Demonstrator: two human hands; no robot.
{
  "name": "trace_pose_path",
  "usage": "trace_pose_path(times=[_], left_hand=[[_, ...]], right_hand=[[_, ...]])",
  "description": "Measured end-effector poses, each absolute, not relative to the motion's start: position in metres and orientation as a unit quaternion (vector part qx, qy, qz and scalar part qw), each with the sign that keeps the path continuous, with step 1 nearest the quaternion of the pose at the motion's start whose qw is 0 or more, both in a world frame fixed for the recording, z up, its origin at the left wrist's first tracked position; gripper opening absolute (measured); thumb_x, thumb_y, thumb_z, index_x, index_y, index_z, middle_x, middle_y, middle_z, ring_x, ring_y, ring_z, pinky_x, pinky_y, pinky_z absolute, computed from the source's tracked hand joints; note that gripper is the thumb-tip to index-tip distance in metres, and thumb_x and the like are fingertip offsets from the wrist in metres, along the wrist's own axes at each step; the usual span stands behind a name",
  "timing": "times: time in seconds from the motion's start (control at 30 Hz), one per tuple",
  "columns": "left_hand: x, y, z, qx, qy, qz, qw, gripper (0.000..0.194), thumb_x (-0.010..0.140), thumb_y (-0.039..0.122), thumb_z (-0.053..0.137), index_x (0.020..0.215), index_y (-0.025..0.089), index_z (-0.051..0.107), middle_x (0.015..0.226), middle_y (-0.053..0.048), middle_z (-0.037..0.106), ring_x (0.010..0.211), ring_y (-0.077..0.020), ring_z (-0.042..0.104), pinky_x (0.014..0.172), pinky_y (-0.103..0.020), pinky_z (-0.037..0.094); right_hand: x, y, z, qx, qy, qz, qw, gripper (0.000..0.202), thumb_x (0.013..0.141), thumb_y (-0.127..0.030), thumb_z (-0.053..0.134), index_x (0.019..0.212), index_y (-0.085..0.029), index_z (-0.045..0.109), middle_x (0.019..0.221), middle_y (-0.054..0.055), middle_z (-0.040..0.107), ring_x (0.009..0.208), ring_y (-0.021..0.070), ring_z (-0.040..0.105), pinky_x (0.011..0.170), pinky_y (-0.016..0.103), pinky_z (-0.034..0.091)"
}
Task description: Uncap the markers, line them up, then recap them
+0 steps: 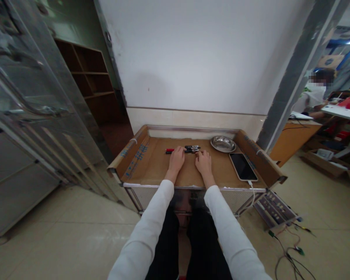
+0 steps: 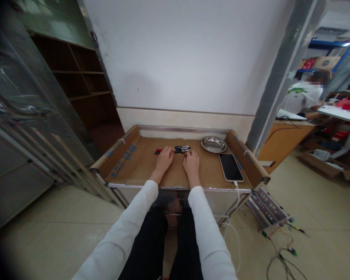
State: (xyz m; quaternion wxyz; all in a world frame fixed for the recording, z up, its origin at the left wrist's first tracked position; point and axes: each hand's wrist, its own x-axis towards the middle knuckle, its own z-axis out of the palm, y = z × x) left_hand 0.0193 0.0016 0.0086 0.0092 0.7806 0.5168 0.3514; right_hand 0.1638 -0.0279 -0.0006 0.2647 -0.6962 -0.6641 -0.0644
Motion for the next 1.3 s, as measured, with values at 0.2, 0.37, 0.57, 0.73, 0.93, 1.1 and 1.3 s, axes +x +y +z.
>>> trace_pose_path(times=[0.2, 0.37, 0.57, 0.73, 0.93, 1.1, 1.3], left_hand=[[0.026, 0.003, 0.005, 0.851, 0.430, 0.300, 0.037, 0.028, 0.088, 0.008, 0.042, 0.110, 0.018, 0.058, 0.114, -0.008, 0.060, 0.108, -0.0185, 0.056, 0.099, -0.033, 0.044], [0.028, 0.008, 0.003, 0.826, 0.484, 0.287, 0.034, 0.017, 0.089, 0.015, 0.049, 0.103, 0.016, 0.060, 0.107, -0.009, 0.060, 0.105, -0.0204, 0.057, 0.097, -0.035, 0.044], [0.031, 0.011, 0.006, 0.805, 0.521, 0.278, 0.054, 0.014, 0.091, 0.021, 0.050, 0.100, 0.016, 0.060, 0.106, -0.009, 0.058, 0.095, -0.0191, 0.060, 0.085, -0.031, 0.048], [0.030, 0.009, 0.007, 0.813, 0.505, 0.284, 0.063, 0.012, 0.090, 0.021, 0.052, 0.099, 0.018, 0.060, 0.105, -0.008, 0.058, 0.095, -0.0184, 0.061, 0.086, -0.030, 0.048], [0.028, 0.006, 0.007, 0.829, 0.463, 0.304, 0.078, 0.012, 0.091, 0.020, 0.050, 0.100, 0.020, 0.058, 0.105, -0.006, 0.062, 0.097, -0.0172, 0.061, 0.088, -0.030, 0.048], [0.027, 0.003, 0.009, 0.827, 0.460, 0.310, 0.092, 0.013, 0.091, 0.018, 0.049, 0.101, 0.019, 0.056, 0.105, -0.006, 0.064, 0.097, -0.0178, 0.062, 0.087, -0.031, 0.049], [0.027, 0.004, 0.007, 0.830, 0.446, 0.318, 0.104, 0.014, 0.091, 0.017, 0.047, 0.100, 0.019, 0.057, 0.107, -0.007, 0.063, 0.101, -0.0173, 0.060, 0.091, -0.032, 0.047]], right_hand=[[0.164, -0.026, -0.002, -0.688, -0.676, -0.085, 0.252, 0.034, 0.086, -0.013, 0.043, 0.117, -0.017, 0.058, 0.116, 0.014, 0.057, 0.104, 0.0247, 0.049, 0.087, 0.035, 0.037], [0.163, -0.027, 0.000, -0.693, -0.673, -0.089, 0.241, 0.027, 0.088, -0.015, 0.043, 0.110, -0.016, 0.059, 0.112, 0.014, 0.058, 0.102, 0.0251, 0.049, 0.087, 0.035, 0.036], [0.162, -0.025, 0.001, -0.674, -0.694, -0.086, 0.239, 0.019, 0.089, -0.018, 0.044, 0.101, -0.015, 0.059, 0.106, 0.013, 0.060, 0.100, 0.0241, 0.050, 0.087, 0.035, 0.035], [0.164, -0.024, -0.003, -0.679, -0.689, -0.082, 0.240, 0.019, 0.090, -0.021, 0.045, 0.101, -0.016, 0.059, 0.107, 0.013, 0.060, 0.100, 0.0242, 0.049, 0.087, 0.035, 0.035], [0.164, -0.025, -0.002, -0.674, -0.688, -0.087, 0.256, 0.021, 0.093, -0.020, 0.042, 0.103, -0.015, 0.059, 0.107, 0.012, 0.059, 0.098, 0.0225, 0.050, 0.085, 0.033, 0.035], [0.164, -0.028, 0.002, -0.675, -0.682, -0.082, 0.269, 0.020, 0.095, -0.020, 0.040, 0.102, -0.015, 0.058, 0.106, 0.011, 0.059, 0.097, 0.0212, 0.052, 0.083, 0.031, 0.035], [0.165, -0.027, 0.002, -0.663, -0.691, -0.072, 0.278, 0.022, 0.095, -0.019, 0.038, 0.104, -0.015, 0.058, 0.106, 0.012, 0.060, 0.098, 0.0210, 0.053, 0.084, 0.031, 0.035]])
